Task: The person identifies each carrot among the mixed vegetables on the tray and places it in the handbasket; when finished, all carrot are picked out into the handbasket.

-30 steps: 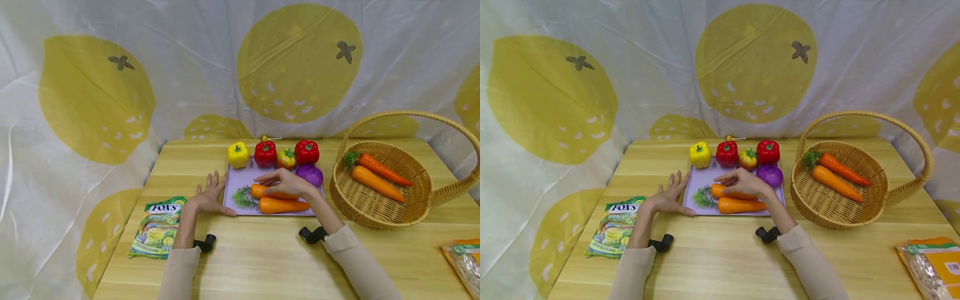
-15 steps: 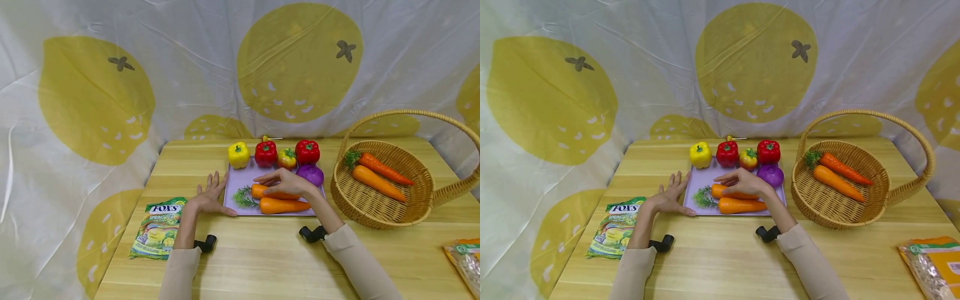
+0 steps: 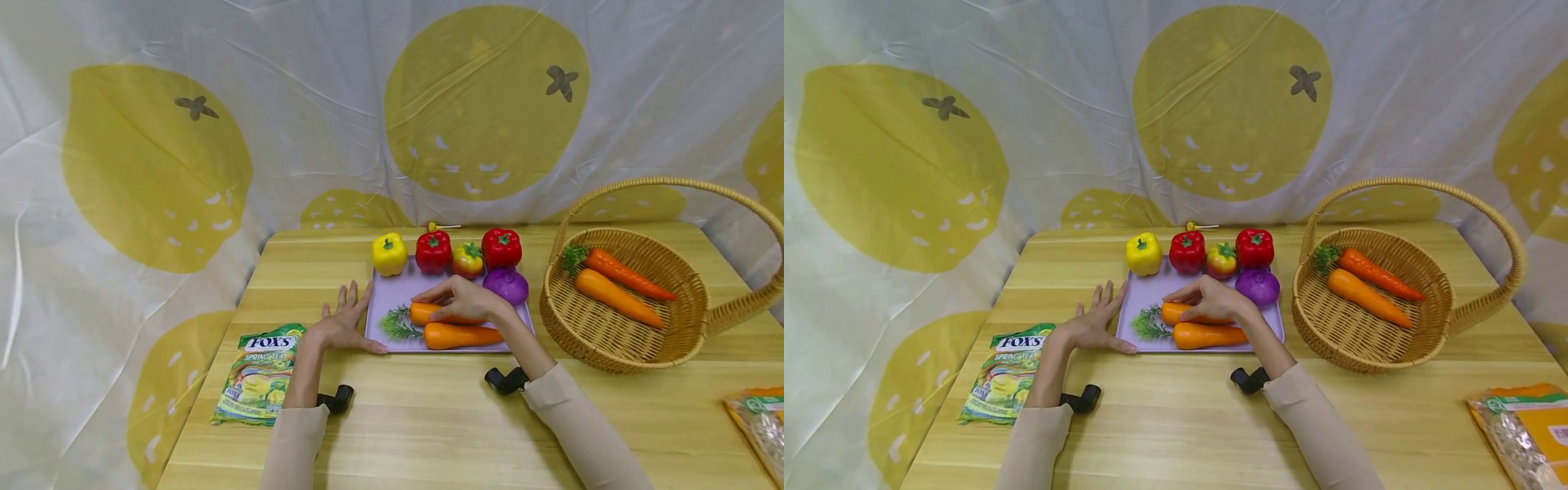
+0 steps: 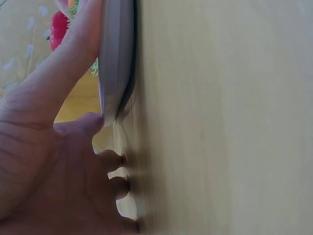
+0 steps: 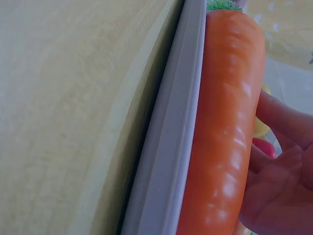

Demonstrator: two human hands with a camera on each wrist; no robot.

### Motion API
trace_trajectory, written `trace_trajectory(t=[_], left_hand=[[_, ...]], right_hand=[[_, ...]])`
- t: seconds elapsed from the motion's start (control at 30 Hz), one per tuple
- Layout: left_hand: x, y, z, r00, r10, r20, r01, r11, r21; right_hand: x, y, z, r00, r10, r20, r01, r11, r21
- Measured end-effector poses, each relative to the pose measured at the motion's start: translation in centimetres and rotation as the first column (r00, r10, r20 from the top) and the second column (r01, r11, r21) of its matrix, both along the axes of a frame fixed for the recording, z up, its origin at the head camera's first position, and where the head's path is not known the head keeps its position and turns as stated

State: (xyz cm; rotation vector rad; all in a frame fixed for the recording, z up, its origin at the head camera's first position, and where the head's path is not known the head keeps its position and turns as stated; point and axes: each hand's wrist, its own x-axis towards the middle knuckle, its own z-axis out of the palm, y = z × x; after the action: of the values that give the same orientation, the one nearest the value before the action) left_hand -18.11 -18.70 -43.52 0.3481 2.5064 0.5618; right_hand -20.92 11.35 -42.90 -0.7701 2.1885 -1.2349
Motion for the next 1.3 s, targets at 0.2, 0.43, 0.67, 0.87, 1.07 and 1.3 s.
trace_trajectory(t=[0.2,0.43,0.67,0.87,1.07,1.3], left_hand=[[0.1,0.0,0.0,1.0,0.005,0.003,-0.005,1.0,0.011],[0.0,0.1,-0.1,1.0,0.001,-0.002,-0.001,1.0,0.008],[0.0,0.4,0.1,1.0,-0.005,-0.006,0.005,1.0,0.01],[0.0,0.3,0.1,1.0,-0.003,0.0,0.003,1.0,0.001],[-0.1,0.1,0.0,1.0,-0.002,-0.001,0.002,1.0,0.011],[-0.1,-0.1,-0.3,1.0,0.001,-0.002,-0.001,1.0,0.014]], right_hand=[[0.2,-0.2,0.1,1.0,-0.001,-0.009,0.001,1.0,-0.011],[0.3,0.8,0.3,0.996,-0.07,-0.047,0.07,0.998,-0.008],[0.4,1.9,1.5,0.991,-0.107,-0.081,0.106,0.994,-0.02],[0.8,2.5,2.8,0.991,-0.12,-0.06,0.114,0.99,-0.083],[1.4,3.1,4.2,0.986,-0.151,-0.078,0.14,0.982,-0.129],[2.0,4.5,5.4,0.973,-0.199,-0.12,0.181,0.973,-0.145]])
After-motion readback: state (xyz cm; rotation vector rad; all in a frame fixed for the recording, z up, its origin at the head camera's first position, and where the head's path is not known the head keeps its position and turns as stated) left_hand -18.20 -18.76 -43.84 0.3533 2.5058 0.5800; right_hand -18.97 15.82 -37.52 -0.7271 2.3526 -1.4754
